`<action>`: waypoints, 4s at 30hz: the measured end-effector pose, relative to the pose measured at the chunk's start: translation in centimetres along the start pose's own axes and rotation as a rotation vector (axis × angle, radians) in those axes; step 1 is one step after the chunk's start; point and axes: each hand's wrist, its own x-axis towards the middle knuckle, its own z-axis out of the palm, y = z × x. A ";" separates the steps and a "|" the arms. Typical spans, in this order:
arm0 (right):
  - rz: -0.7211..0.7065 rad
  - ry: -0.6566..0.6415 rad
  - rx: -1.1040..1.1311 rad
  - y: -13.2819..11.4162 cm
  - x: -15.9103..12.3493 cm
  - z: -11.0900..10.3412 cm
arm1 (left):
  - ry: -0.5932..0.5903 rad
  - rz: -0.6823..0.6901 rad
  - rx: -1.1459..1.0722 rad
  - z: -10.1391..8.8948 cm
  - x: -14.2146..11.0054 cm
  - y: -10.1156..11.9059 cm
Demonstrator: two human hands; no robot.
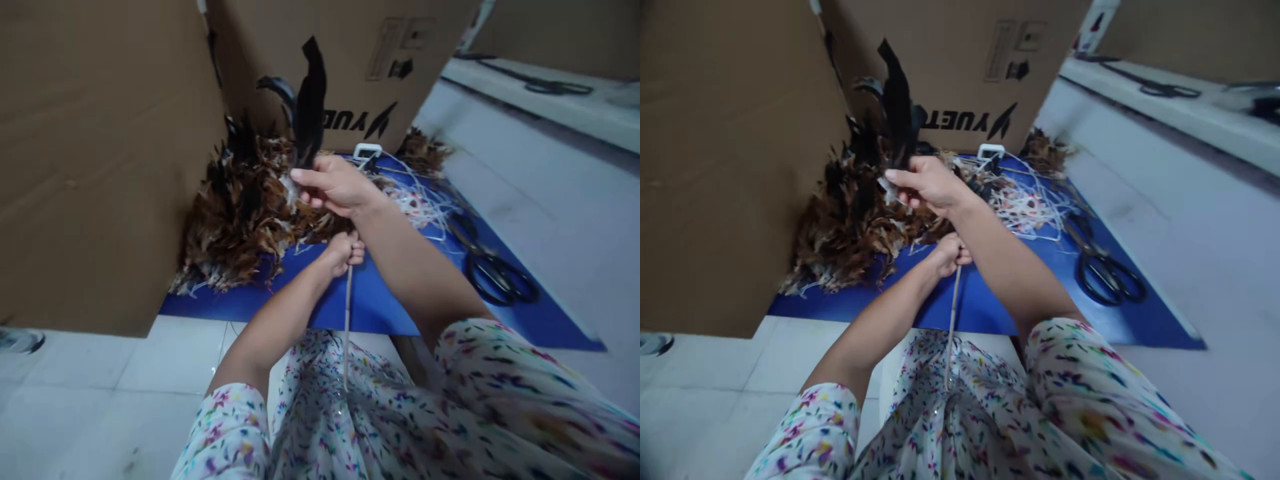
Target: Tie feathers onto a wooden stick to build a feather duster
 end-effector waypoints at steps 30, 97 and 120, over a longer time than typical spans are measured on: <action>0.228 0.400 0.087 8.7 -9.2 -10.0 | 0.117 0.064 0.476 0.5 -0.8 0.5; 0.078 0.379 -0.040 10.4 -8.4 -9.7 | -0.011 0.034 0.550 1.2 -2.1 0.0; 0.112 0.273 -0.038 9.3 -9.3 -10.3 | 0.017 -0.075 0.304 1.0 -1.8 -0.1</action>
